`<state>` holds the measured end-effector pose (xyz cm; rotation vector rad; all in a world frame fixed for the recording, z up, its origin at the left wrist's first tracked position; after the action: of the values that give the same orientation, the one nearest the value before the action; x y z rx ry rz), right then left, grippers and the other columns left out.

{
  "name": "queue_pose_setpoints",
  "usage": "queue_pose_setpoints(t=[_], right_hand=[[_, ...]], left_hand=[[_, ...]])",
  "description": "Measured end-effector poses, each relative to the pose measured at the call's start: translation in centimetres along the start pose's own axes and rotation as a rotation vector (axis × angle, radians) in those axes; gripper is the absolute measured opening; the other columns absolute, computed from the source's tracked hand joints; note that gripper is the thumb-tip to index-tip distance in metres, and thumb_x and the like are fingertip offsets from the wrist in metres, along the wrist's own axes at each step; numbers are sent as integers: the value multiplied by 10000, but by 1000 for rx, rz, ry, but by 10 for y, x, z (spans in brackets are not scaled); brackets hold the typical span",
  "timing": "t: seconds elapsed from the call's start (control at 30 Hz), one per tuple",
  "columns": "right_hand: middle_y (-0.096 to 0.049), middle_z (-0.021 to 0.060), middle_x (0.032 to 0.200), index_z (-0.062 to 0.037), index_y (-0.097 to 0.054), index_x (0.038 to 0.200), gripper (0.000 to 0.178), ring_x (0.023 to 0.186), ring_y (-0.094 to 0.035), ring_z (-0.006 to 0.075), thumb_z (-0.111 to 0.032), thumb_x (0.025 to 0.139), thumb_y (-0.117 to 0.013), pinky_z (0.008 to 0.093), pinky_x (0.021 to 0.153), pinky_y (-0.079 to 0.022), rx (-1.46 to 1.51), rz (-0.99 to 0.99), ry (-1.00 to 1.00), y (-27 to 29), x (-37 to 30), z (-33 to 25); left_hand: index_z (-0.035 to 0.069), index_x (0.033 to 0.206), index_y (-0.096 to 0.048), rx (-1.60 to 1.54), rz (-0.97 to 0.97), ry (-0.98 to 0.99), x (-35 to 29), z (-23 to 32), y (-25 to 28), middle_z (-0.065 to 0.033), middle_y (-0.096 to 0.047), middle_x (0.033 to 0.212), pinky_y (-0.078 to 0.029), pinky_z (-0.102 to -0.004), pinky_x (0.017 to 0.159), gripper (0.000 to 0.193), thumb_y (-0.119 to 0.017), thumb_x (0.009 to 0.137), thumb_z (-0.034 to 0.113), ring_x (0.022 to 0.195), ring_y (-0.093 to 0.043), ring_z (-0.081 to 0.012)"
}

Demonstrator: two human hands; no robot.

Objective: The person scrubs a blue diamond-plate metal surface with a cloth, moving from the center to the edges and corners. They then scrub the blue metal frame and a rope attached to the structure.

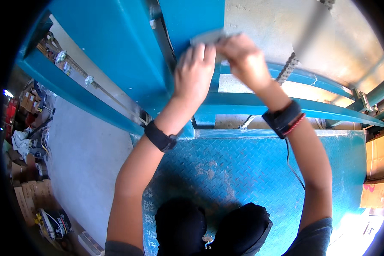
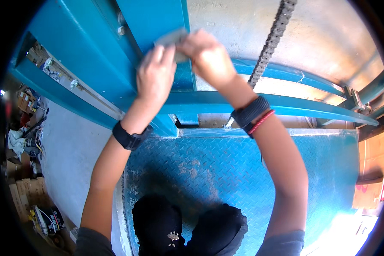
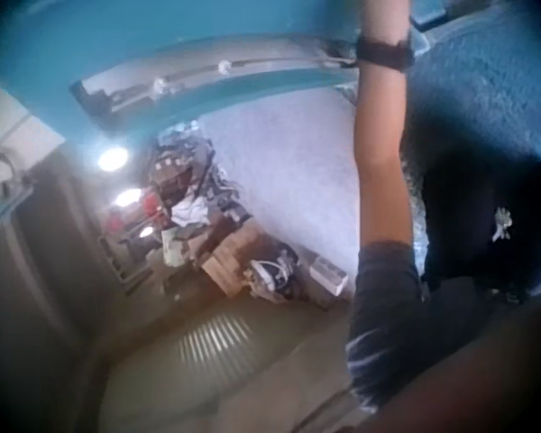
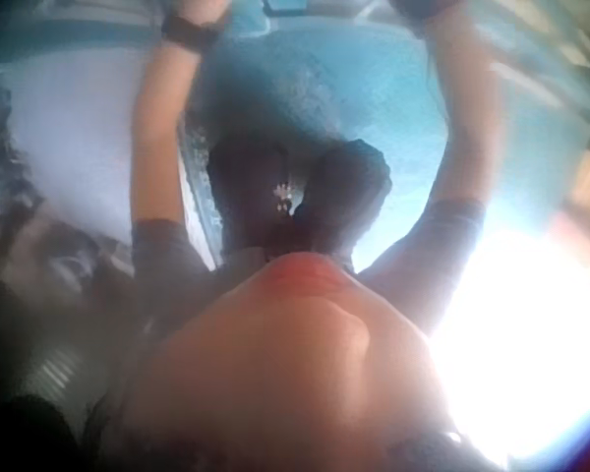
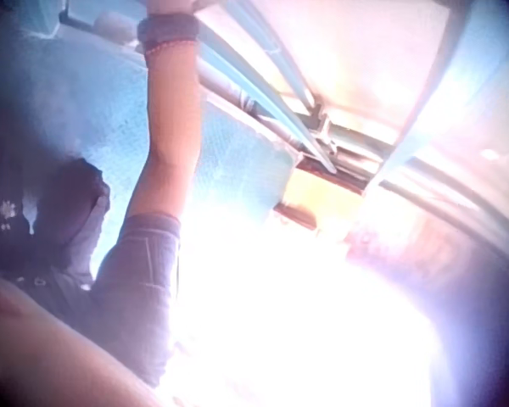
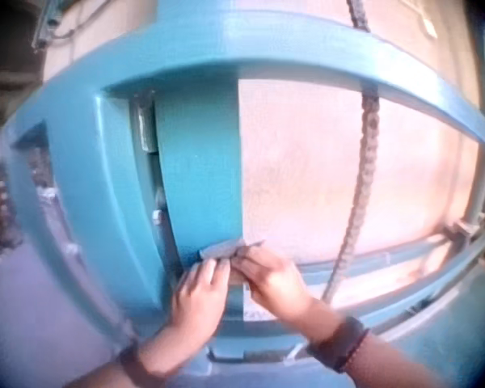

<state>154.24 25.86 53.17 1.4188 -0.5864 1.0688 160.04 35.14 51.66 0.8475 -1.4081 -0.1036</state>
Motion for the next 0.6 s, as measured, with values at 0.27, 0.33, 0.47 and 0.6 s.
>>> queue_pose_setpoints(t=[0.27, 0.33, 0.47, 0.6], right_hand=[[-568, 105, 896, -73, -576, 1088, 495, 880, -538, 311, 60, 612, -615, 396, 795, -434, 119, -71, -294, 11, -36, -36], [-584, 103, 1028, -109, -500, 1218, 677, 945, -536, 310, 58, 589, -685, 395, 853, -400, 167, 3, -436, 39, -38, -45], [-556, 118, 1202, -63, -498, 1201, 704, 1137, -505, 308, 76, 540, -696, 379, 938, -380, 198, 114, -454, 67, -37, -61], [-556, 124, 1219, -36, -513, 1162, 661, 1175, -498, 314, 104, 530, -647, 391, 967, -368, 270, 142, -345, 77, -41, -74]], left_hand=[[59, 1028, -574, -371, -68, 41, -31, 0, 27, -115, -606, 947, -486, -388, 786, 393, -681, 659, -21, 910, -580, -306], [63, 1061, -552, -506, 31, 3, -29, 2, 49, -118, -611, 1030, -461, -393, 880, 465, -689, 629, -42, 992, -579, -303], [36, 1063, -477, -622, 135, -225, -36, 9, 80, -129, -605, 1050, -371, -510, 983, 476, -685, 646, -58, 1108, -546, -329], [47, 997, -420, -720, 151, -319, -40, 18, 99, -135, -599, 1073, -315, -569, 1003, 410, -661, 681, -54, 1130, -521, -390]])
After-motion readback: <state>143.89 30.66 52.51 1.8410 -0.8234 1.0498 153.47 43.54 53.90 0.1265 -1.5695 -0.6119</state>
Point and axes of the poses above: each hand's wrist, its own x-axis towards the middle knuckle, its own y-axis out of the back of the hand, z = x × y, the point moved 6 cm from there along x, towards the middle knuckle
